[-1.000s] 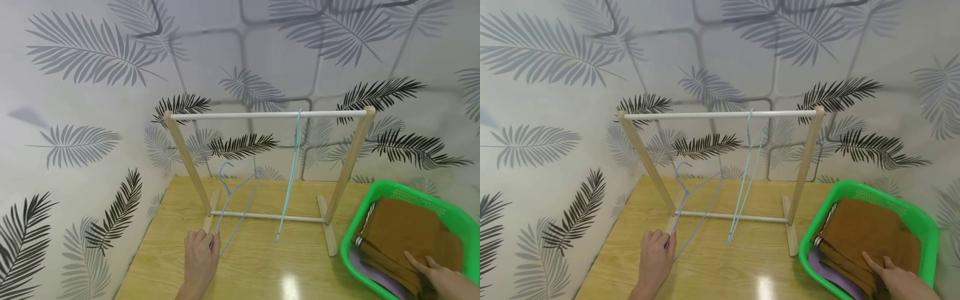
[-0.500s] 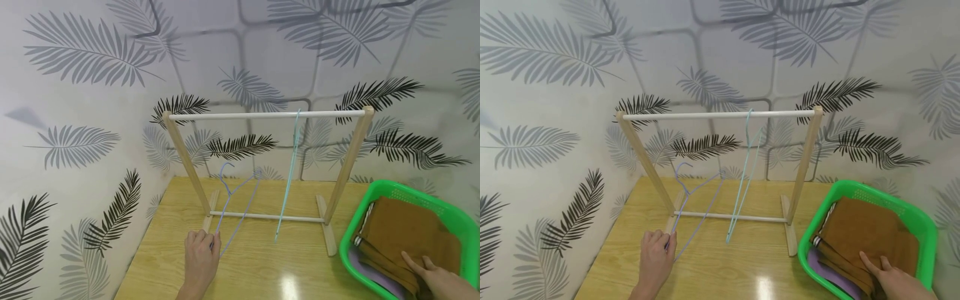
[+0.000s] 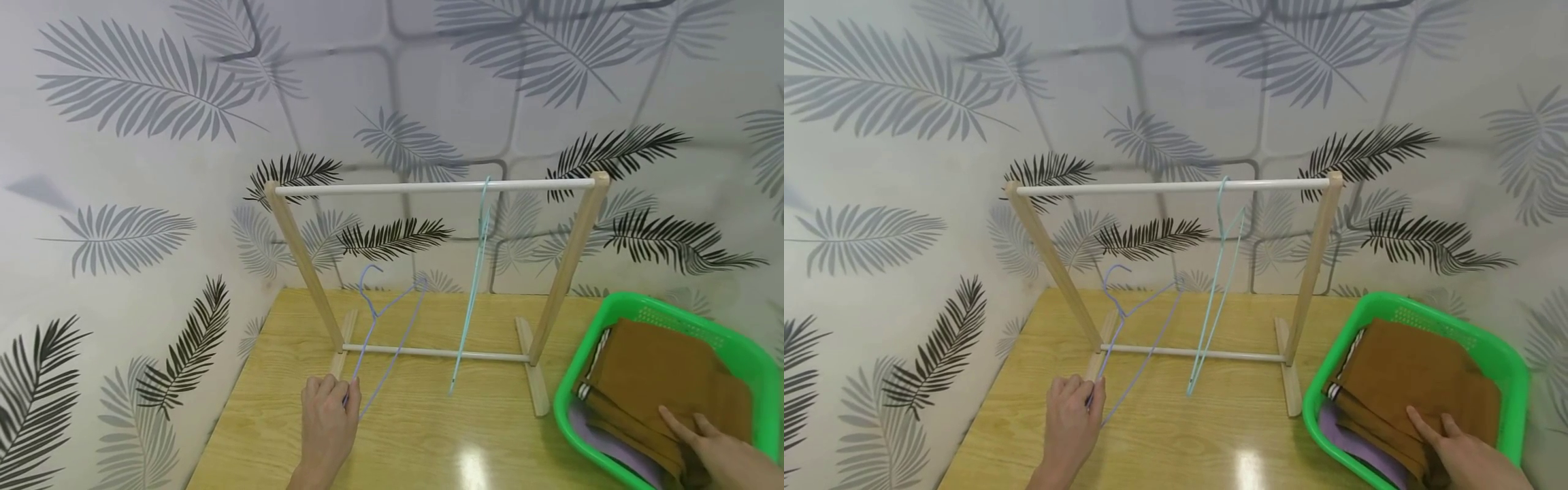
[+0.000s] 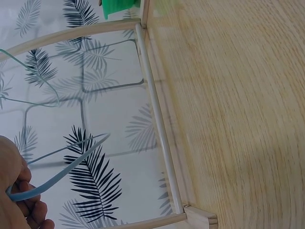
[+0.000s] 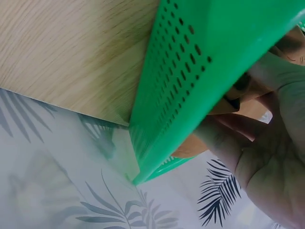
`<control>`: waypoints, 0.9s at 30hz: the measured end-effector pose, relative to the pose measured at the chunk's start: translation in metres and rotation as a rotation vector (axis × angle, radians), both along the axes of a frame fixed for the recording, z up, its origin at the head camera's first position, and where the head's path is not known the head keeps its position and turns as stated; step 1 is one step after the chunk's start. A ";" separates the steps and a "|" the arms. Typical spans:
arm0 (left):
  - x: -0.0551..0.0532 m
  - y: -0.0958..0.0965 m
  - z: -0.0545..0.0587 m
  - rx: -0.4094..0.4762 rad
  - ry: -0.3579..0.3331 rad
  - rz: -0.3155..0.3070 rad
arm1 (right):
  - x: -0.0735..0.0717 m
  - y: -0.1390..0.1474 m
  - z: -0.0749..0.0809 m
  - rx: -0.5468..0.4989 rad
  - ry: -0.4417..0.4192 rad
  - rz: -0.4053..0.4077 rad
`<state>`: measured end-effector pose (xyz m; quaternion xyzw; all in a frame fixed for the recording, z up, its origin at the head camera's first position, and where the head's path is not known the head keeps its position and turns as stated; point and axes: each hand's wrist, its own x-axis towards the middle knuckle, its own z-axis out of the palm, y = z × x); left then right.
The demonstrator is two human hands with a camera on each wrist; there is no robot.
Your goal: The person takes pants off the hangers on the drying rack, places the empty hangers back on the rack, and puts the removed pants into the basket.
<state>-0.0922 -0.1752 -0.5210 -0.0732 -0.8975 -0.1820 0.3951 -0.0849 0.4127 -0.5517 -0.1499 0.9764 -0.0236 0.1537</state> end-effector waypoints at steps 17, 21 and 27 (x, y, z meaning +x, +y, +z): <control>-0.001 -0.002 0.000 -0.020 -0.007 0.005 | -0.004 -0.004 0.026 -0.042 0.076 -0.021; -0.001 -0.002 0.001 -0.024 -0.001 0.001 | -0.002 -0.008 0.031 -0.044 0.197 0.006; 0.000 -0.001 0.002 -0.015 -0.010 -0.001 | -0.007 -0.017 0.042 -0.080 0.411 0.033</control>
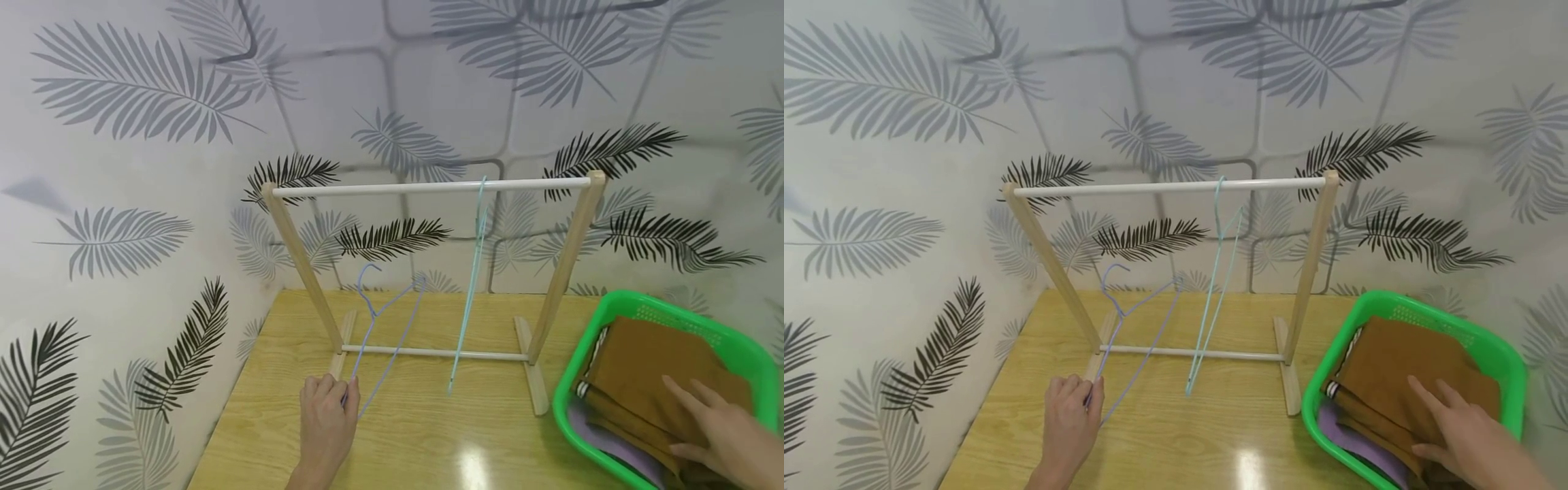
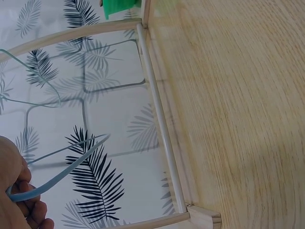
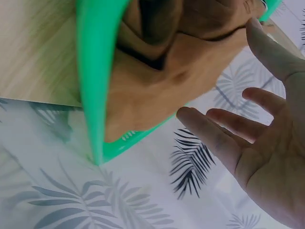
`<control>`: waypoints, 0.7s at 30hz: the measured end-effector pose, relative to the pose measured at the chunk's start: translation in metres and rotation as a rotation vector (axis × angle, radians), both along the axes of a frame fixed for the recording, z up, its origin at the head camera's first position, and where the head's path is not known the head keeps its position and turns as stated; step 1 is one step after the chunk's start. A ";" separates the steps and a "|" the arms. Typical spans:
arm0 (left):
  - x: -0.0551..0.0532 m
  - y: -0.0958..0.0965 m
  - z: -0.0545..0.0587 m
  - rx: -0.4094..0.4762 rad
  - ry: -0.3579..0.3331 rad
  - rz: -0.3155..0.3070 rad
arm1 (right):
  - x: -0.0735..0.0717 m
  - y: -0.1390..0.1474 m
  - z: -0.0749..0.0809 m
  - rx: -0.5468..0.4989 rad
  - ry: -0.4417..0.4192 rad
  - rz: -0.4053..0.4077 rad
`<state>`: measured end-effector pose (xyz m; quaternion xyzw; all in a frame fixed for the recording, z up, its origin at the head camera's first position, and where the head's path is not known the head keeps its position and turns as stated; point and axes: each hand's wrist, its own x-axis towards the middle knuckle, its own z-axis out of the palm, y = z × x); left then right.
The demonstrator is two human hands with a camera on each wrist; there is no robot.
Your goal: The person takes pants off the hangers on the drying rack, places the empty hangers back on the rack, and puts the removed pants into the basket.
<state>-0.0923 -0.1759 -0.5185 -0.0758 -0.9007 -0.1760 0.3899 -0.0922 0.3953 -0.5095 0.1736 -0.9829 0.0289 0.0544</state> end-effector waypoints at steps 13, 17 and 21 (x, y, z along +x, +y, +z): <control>0.000 0.002 0.002 0.014 0.003 -0.011 | -0.021 -0.031 0.040 -0.071 0.098 -0.062; 0.000 0.002 0.002 0.012 0.004 -0.011 | -0.029 -0.042 0.048 -0.088 0.120 -0.099; 0.000 0.002 0.003 0.009 0.009 -0.013 | -0.038 -0.051 0.055 -0.141 0.160 -0.111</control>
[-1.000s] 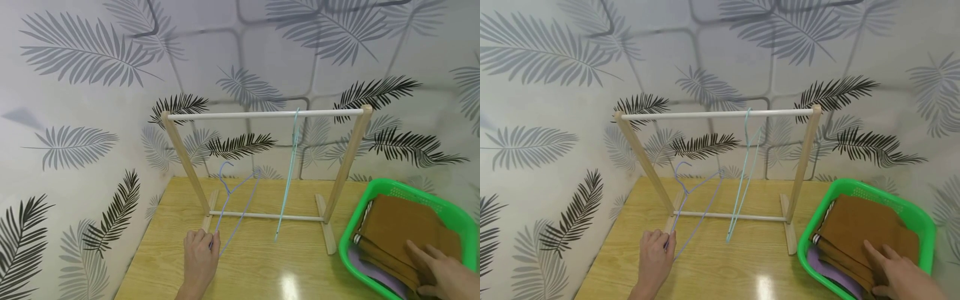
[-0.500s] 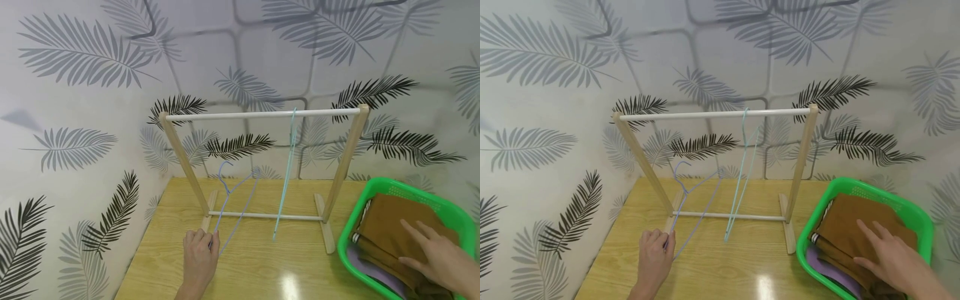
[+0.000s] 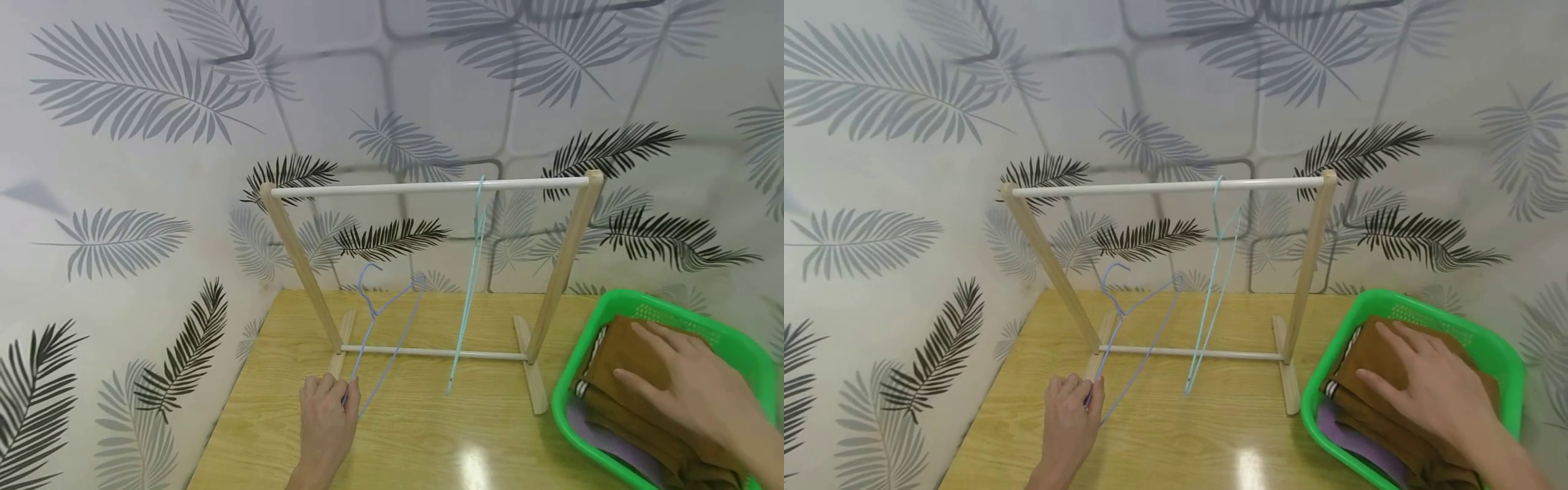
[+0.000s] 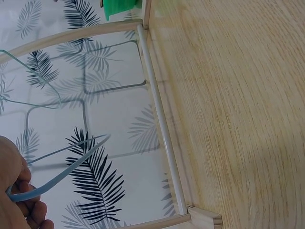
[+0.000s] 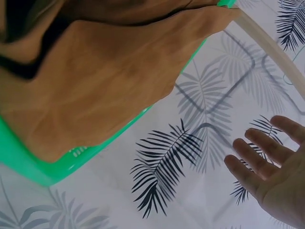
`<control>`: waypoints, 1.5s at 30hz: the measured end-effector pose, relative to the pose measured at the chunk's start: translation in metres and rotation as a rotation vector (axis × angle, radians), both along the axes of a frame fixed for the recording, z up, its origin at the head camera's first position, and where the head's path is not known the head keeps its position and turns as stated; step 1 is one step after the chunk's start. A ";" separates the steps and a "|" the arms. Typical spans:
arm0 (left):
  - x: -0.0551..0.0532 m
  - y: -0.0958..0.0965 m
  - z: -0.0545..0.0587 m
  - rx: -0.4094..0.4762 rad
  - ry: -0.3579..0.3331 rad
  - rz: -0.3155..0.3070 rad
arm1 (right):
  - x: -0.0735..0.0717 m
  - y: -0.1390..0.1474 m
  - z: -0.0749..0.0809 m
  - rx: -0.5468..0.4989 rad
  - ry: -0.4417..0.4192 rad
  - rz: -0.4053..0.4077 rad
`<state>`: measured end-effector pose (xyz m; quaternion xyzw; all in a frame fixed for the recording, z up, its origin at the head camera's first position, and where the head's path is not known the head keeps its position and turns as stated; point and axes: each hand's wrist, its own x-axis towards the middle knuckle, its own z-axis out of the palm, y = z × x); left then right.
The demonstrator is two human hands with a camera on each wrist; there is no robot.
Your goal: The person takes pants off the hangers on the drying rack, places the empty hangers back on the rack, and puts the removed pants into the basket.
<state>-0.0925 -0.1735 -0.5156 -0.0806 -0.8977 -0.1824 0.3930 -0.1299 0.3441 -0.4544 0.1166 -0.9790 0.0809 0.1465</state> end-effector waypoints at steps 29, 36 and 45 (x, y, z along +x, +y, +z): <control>0.000 -0.002 0.000 -0.011 0.002 0.008 | -0.050 -0.059 0.027 -0.083 0.624 0.089; 0.000 -0.002 0.000 -0.020 0.004 0.006 | -0.064 -0.068 0.034 -0.086 0.683 0.074; 0.001 0.000 0.000 -0.008 0.006 0.003 | -0.080 -0.076 0.038 -0.054 0.692 0.086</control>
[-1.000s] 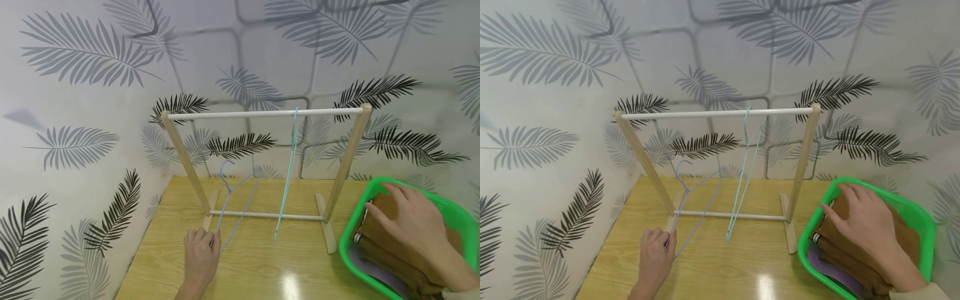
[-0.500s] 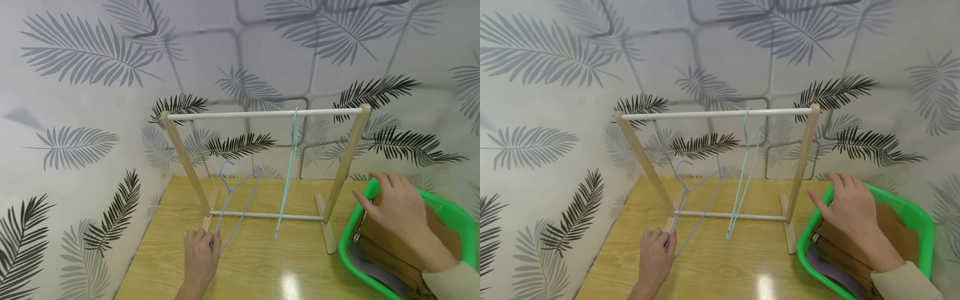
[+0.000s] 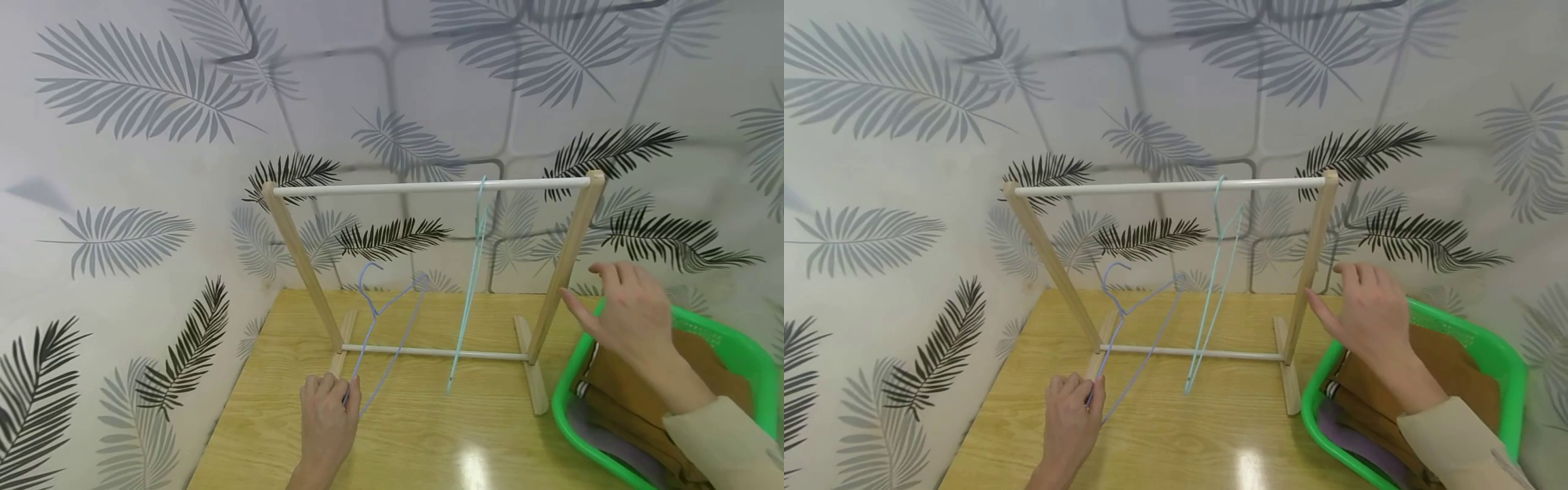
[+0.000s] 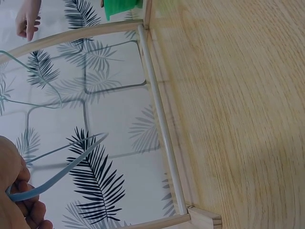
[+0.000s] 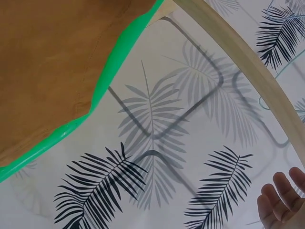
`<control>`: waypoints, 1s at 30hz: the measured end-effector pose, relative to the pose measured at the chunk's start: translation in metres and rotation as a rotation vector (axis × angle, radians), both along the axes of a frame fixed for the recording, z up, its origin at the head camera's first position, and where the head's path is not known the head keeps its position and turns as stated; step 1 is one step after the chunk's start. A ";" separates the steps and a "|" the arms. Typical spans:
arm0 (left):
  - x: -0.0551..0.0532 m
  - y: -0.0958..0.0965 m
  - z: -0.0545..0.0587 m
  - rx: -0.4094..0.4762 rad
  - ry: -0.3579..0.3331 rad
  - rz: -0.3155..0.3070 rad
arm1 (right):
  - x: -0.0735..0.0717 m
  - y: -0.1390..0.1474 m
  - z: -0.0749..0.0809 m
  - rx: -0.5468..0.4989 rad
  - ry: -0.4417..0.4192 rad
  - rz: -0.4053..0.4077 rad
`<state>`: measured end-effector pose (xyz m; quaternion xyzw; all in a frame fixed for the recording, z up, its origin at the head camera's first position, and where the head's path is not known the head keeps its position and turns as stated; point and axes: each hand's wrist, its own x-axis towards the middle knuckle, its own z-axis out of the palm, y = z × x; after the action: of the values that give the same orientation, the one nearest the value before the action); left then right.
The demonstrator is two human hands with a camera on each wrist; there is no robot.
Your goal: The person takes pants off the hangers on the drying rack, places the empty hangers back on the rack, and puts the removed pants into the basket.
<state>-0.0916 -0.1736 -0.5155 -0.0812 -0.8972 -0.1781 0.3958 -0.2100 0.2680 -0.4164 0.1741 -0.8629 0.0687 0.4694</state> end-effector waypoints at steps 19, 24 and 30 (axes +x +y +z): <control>-0.001 -0.001 -0.003 0.004 0.009 0.004 | -0.029 -0.014 -0.001 0.002 -0.008 -0.031; 0.000 -0.001 -0.004 0.006 0.006 0.008 | -0.034 -0.013 -0.004 0.042 0.010 -0.041; 0.000 -0.001 -0.003 0.000 0.008 0.010 | -0.037 -0.012 -0.008 0.103 0.052 -0.049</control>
<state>-0.0919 -0.1742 -0.5184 -0.0772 -0.8960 -0.1760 0.4003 -0.2473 0.2555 -0.4239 0.1786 -0.8569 0.0083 0.4835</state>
